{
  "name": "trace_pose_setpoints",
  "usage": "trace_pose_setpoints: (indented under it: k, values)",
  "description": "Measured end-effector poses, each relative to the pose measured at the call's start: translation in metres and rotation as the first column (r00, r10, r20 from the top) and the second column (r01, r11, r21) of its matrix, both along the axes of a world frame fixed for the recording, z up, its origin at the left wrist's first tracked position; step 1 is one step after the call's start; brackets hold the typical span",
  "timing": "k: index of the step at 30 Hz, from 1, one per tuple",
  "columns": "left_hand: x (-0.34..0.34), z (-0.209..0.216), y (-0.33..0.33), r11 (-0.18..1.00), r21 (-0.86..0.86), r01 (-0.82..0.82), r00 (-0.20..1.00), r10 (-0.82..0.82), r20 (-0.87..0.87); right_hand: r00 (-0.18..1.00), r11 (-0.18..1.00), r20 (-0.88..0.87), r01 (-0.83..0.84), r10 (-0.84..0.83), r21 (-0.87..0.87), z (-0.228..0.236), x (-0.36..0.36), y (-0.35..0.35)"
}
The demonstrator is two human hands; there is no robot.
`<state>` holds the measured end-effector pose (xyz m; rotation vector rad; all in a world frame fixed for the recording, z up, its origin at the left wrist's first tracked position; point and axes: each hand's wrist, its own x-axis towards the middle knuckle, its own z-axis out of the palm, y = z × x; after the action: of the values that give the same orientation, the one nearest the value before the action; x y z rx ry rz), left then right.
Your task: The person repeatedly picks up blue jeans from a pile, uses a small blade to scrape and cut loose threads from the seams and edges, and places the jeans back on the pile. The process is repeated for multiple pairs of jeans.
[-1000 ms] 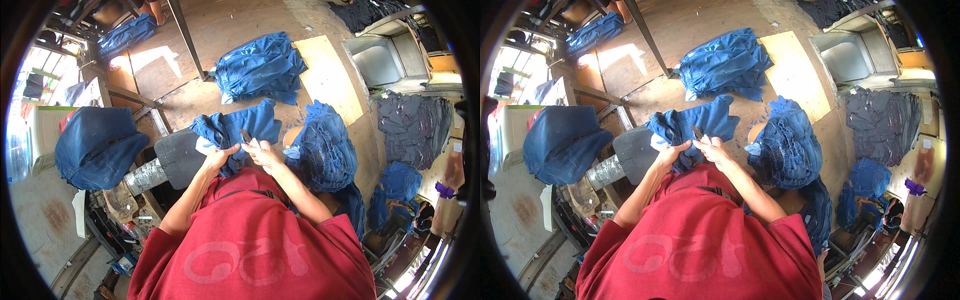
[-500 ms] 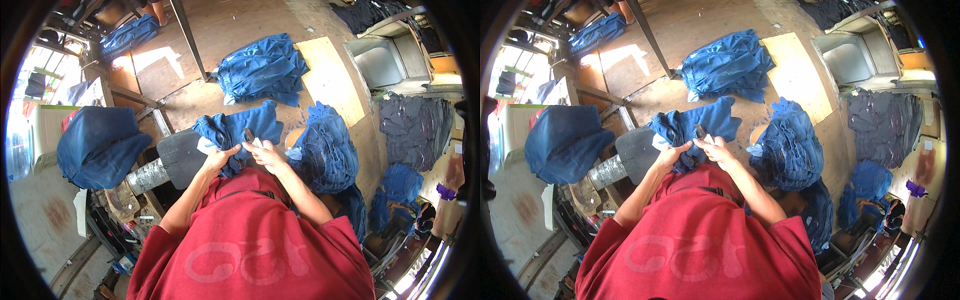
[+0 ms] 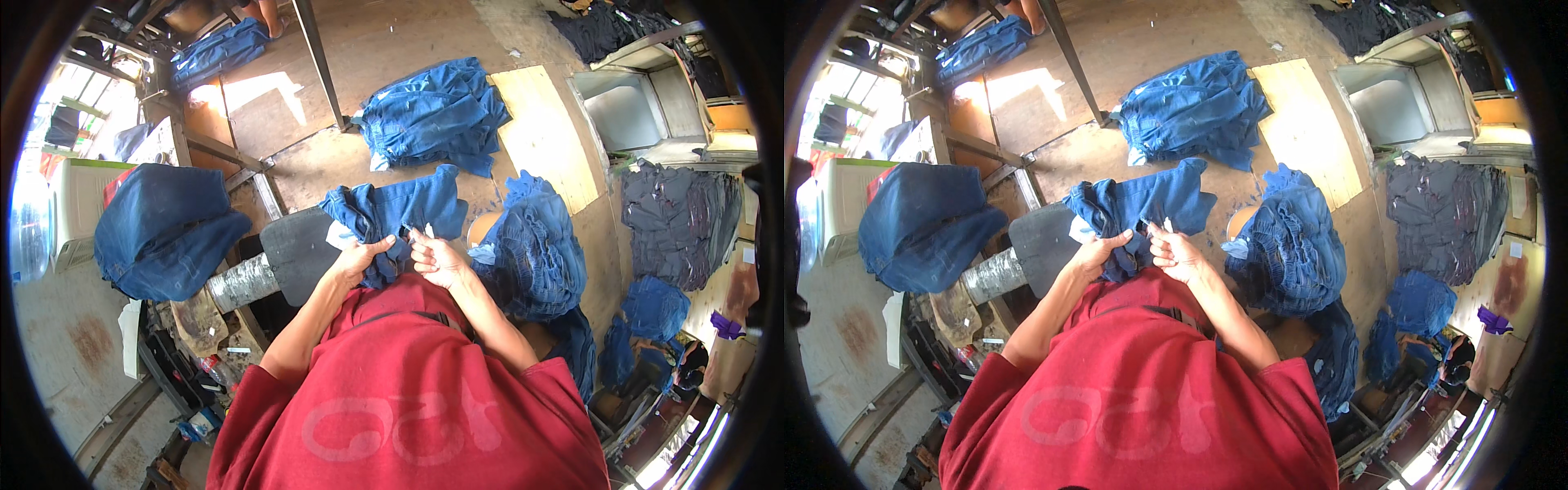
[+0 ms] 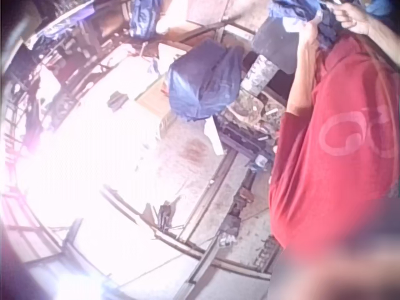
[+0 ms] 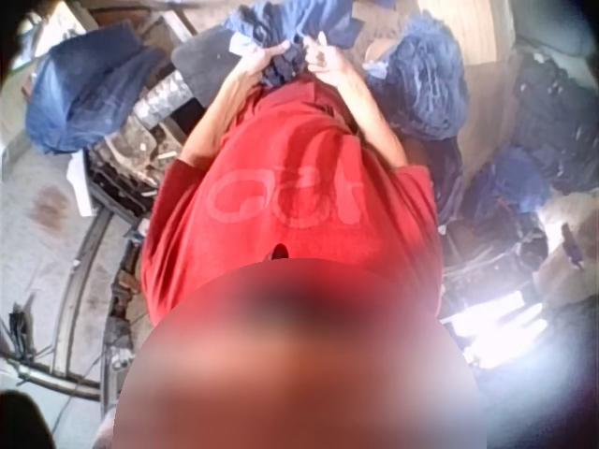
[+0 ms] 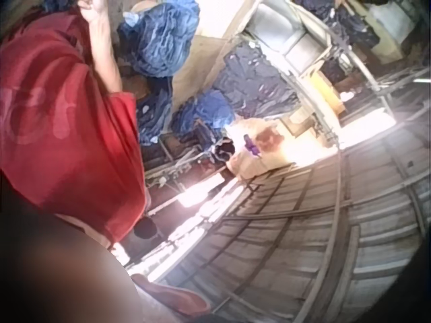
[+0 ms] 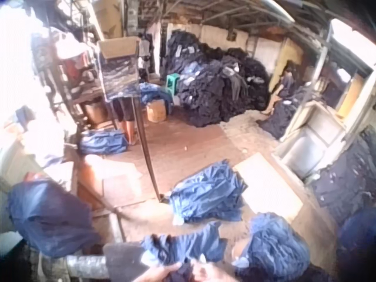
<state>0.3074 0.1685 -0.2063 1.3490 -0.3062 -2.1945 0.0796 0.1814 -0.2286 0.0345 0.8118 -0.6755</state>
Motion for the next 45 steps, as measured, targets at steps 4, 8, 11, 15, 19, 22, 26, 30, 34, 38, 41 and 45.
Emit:
trace_pose_setpoints:
  k: [4,8,11,15,19,22,26,30,34,38,41,45]
  values:
    - [-0.003,0.001,0.000,0.996,-0.063,0.057,0.989,-0.048,0.142,0.878,0.979,-0.462,-0.183,0.123,-0.089,0.017,0.010,-0.004]
    - [-0.004,0.002,-0.002,0.992,-0.084,0.099,0.968,-0.076,0.241,0.858,0.963,-0.483,-0.252,0.175,-0.099,0.021,0.016,-0.011]
    - [-0.003,-0.002,-0.003,0.996,-0.034,0.084,0.980,-0.076,0.185,0.965,0.990,-0.232,-0.132,0.118,-0.045,0.010,0.016,-0.010]
    - [-0.002,-0.006,-0.002,0.999,-0.023,0.032,0.987,-0.028,0.161,0.999,0.999,-0.010,-0.046,0.046,0.019,-0.009,0.013,-0.004]
    - [0.000,-0.002,-0.004,0.998,0.053,-0.046,0.998,0.048,-0.028,0.974,0.995,0.214,0.060,-0.075,0.073,-0.013,0.008,-0.002]
    - [0.000,0.002,-0.005,0.996,0.076,-0.040,0.999,0.043,-0.032,0.998,0.999,0.062,0.031,-0.032,0.009,-0.003,0.010,-0.004]
    - [-0.002,0.001,-0.004,0.999,0.047,-0.027,0.998,0.024,0.063,0.888,0.968,-0.442,-0.208,0.127,-0.139,0.015,0.015,-0.006]
    - [-0.004,-0.008,-0.002,0.999,0.031,-0.029,0.998,0.027,0.061,0.841,0.938,-0.522,-0.281,0.141,-0.201,0.016,0.012,-0.010]
    - [0.000,-0.014,0.003,0.995,0.025,-0.095,0.993,0.096,-0.065,0.982,0.999,-0.190,0.013,-0.022,-0.048,0.006,0.005,-0.009]
    - [0.004,-0.016,0.005,0.991,0.052,-0.122,0.985,0.127,-0.116,0.986,0.999,-0.164,0.006,-0.013,-0.047,0.005,0.004,-0.005]
    - [0.000,-0.018,-0.002,0.993,0.099,-0.065,0.995,0.072,-0.071,0.848,0.966,-0.516,-0.220,0.122,-0.134,0.013,0.001,-0.008]
    - [-0.010,-0.015,-0.008,0.998,0.063,-0.018,0.999,0.015,0.046,0.731,0.903,-0.672,-0.358,0.115,-0.235,0.018,0.002,-0.017]
